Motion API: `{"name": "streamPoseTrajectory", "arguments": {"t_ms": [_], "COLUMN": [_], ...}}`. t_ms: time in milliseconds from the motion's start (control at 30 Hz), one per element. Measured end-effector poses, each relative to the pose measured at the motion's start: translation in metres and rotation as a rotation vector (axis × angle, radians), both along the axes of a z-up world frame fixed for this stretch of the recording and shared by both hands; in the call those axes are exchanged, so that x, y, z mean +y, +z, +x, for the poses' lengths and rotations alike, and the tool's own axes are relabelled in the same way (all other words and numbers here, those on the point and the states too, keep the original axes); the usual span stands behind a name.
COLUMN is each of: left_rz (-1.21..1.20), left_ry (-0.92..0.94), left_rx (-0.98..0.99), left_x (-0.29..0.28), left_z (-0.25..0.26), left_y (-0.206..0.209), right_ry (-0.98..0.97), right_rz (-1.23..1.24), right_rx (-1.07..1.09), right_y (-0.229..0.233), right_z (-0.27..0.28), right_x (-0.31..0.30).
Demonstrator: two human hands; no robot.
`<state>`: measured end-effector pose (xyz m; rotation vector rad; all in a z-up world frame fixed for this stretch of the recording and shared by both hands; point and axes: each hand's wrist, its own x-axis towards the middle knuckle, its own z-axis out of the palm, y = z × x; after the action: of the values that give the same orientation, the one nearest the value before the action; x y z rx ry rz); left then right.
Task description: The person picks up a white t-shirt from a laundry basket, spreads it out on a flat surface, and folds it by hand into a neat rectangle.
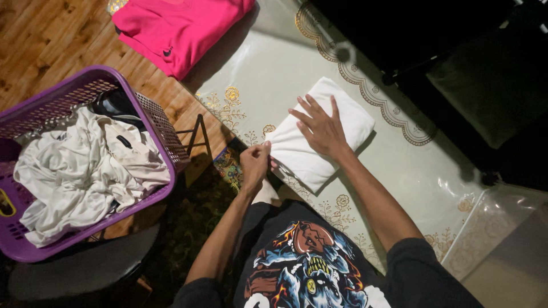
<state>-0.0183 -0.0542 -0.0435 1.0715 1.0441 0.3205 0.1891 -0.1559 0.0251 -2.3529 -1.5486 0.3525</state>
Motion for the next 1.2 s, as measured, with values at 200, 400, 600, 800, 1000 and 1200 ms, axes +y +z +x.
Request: {"name": "streamPoseTrajectory", "arguments": {"t_ms": [200,400,600,800,1000,1200], "left_rz": [-0.03,0.774,1.299,1.587,1.641,1.575], "left_ry": [0.083,-0.001,-0.486,-0.988,-1.265,-1.243], "left_rx": [-0.117,0.357,0.01,-0.191,-0.401,-0.499], "left_x": [-0.011,-0.008,-0.019,-0.024,0.0,-0.003], "left_z": [-0.017,0.0,0.053,0.017,0.008,0.0], "left_y": [-0.021,0.024,0.049,0.003,-0.008,-0.014], "right_ry": [-0.123,-0.185,-0.239,-0.291,-0.27,-0.239], "right_rz": [-0.163,-0.002,-0.136,-0.154,-0.12,-0.142], "right_rx": [-0.018,-0.133,-0.077,-0.135,-0.084,-0.109], "right_y": [0.022,0.013,0.016,0.002,-0.004,0.009], "right_z": [0.014,0.013,0.003,0.01,-0.006,0.0], "right_x": [0.005,-0.006,-0.02,-0.026,-0.033,-0.033]}}
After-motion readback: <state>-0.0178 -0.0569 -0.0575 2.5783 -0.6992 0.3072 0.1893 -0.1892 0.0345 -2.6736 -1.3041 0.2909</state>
